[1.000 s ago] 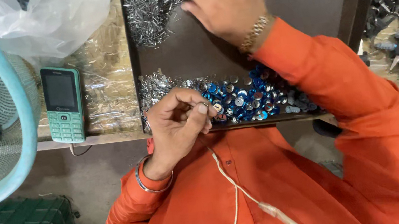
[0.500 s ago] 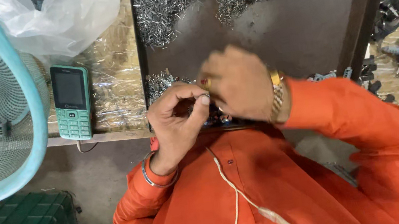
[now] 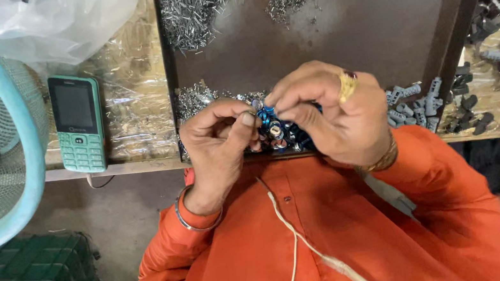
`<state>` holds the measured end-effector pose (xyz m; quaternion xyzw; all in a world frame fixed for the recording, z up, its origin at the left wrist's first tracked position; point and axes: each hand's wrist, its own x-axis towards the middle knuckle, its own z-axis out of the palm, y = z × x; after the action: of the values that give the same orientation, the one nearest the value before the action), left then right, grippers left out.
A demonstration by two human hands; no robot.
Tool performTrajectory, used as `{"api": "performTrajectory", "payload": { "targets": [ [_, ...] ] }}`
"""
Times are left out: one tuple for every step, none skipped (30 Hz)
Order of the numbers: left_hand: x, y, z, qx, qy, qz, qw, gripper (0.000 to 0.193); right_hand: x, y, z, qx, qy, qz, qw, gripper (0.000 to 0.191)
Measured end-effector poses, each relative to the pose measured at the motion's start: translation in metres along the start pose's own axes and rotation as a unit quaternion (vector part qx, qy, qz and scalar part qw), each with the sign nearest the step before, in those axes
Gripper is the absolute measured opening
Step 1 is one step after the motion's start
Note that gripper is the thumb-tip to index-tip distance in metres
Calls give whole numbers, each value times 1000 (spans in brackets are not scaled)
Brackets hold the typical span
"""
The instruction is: The person repeatedly picks small metal pins and blue plastic caps from a tray, inserts the pins into the caps, and places the assembled units on the table. The process is continuous and repetitive throughout the clip.
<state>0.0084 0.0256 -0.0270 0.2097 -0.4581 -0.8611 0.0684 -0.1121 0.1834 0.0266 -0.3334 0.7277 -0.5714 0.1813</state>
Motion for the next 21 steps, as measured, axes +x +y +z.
{"api": "performTrajectory", "payload": {
  "targets": [
    [-1,-1,2,-4,-5,6,1000,6,-10,1,4,28,36,13,999,8],
    [-1,-3,5,-8,-15,13,1000,6,-16,5,9,4,67,19,998,10],
    [-3,-5,8,-14,-25,17,999,7,-23,5,11,-19,97,27,995,12],
    [-4,-6,10,-20,-33,13,999,6,-26,8,14,2,106,14,994,12],
    [-4,-6,11,-25,-38,14,999,6,-29,10,16,26,111,-3,993,11],
    [-5,-6,12,-28,-37,15,999,6,-31,11,18,55,112,-20,992,11],
    [-6,-6,13,-38,-42,8,998,6,-33,13,20,57,116,-23,991,10],
    [-6,-5,14,-49,-49,2,998,6,-35,12,20,55,121,-28,991,10],
    [-6,-5,14,-60,-57,-2,997,5,-36,13,21,54,125,-35,990,10],
    [-6,-5,15,-54,-58,2,997,5,-39,12,20,54,130,-32,989,10],
    [-6,-4,16,-47,-58,6,997,4,-41,13,20,54,136,-29,989,10],
    [-6,-4,17,-40,-60,11,997,3,-43,13,20,55,142,-28,988,10],
    [-6,-3,18,-35,-59,10,998,3,-44,12,20,57,140,-30,988,10],
    [-6,-3,19,-30,-58,9,998,3,-45,13,20,60,138,-31,988,10],
    [-6,-3,19,-25,-56,9,998,3,-46,11,20,63,135,-33,988,10],
    [-7,-3,20,-17,-59,20,998,3,-46,11,20,66,137,-29,988,10],
    [-7,-3,20,-8,-62,31,998,2,-46,10,21,68,140,-25,988,10],
    [-8,-2,20,0,-67,41,997,2,-46,8,21,70,143,-21,987,10],
    [-8,-3,20,5,-67,48,997,3,-45,6,21,69,145,-18,987,10],
    [-8,-3,20,10,-66,53,996,3,-44,4,20,69,147,-14,987,10],
    [-7,-3,20,16,-66,59,996,4,-43,2,18,69,149,-10,986,10]
  ]
}}
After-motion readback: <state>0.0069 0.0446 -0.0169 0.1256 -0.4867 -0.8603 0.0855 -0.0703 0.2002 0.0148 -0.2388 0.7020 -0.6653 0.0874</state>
